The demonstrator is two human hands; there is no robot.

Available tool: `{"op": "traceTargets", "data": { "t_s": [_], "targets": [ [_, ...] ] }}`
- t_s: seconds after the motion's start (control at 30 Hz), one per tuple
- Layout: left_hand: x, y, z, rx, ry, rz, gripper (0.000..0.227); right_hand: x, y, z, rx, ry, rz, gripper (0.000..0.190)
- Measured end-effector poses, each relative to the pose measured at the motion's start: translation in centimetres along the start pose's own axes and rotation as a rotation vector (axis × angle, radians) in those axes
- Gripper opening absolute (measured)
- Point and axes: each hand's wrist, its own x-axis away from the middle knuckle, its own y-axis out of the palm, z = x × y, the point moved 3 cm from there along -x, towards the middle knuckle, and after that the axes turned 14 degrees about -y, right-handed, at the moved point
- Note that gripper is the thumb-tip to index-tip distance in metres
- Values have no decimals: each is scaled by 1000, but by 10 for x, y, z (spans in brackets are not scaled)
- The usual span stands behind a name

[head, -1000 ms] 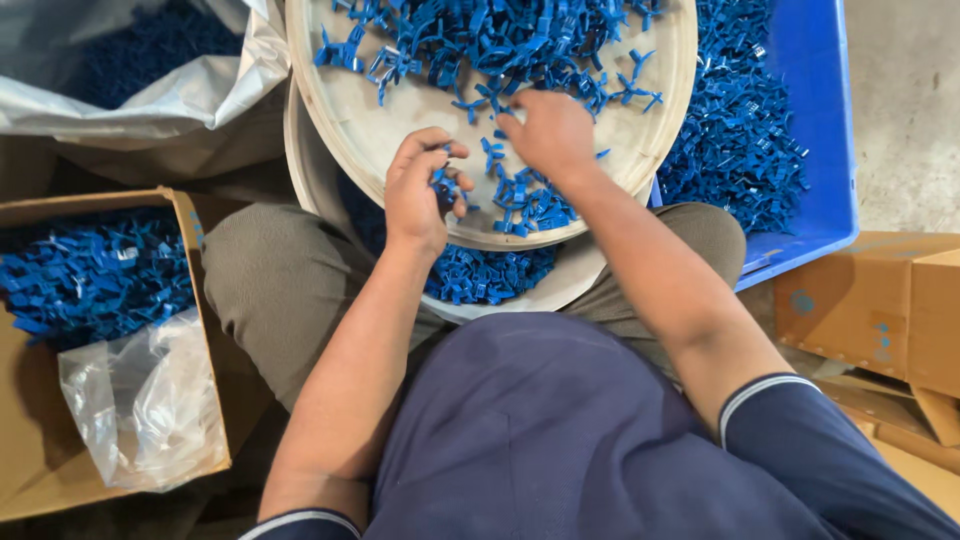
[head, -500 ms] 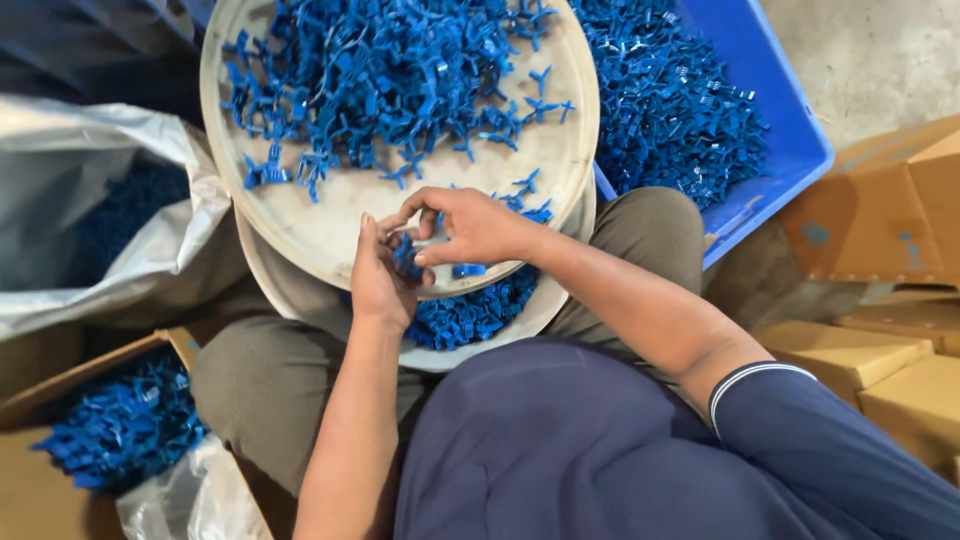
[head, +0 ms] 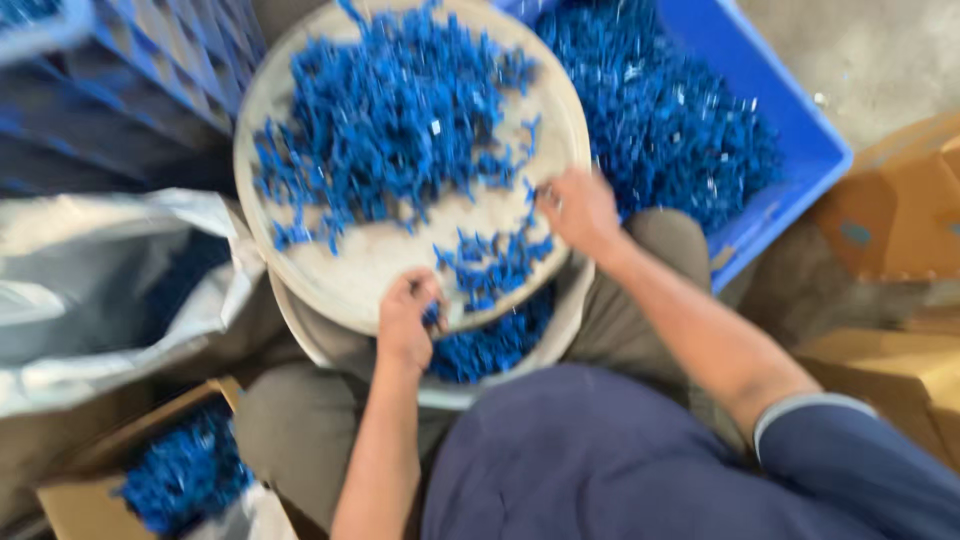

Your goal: The person sits on the floor and sorts small blue plastic parts by hand, picking them from a white basin and placing them into a blue bin. The person repeatedly handles the parts one at a time or in small groups, moving them between containers.

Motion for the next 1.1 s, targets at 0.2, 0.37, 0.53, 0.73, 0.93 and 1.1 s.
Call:
{"op": "traceTargets", "data": {
  "t_s": [0.2,0.37,0.53,0.73,0.93,1.1],
  "targets": [
    [10,24,-3,-249,-145,56,15,20,32,-90,-1084,68,-122,20],
    [19,12,-16,-2,-218,-79,26,38,46,-125,-1018,-271,-58,14],
    [15,14,14,-612,129,253,28,13,12,-134,-648,-181,-75,24],
    [22,-1,8,237,95,-100,25,19,-10,-58,-8,-373,-85,22],
    [26,14,24,370,107,-175,13,-31,-31,-4,-66,-98,-108,29],
    [18,13,23,261,129,-107,8,-65,-8,7,54,-268,-40,38]
  ]
}}
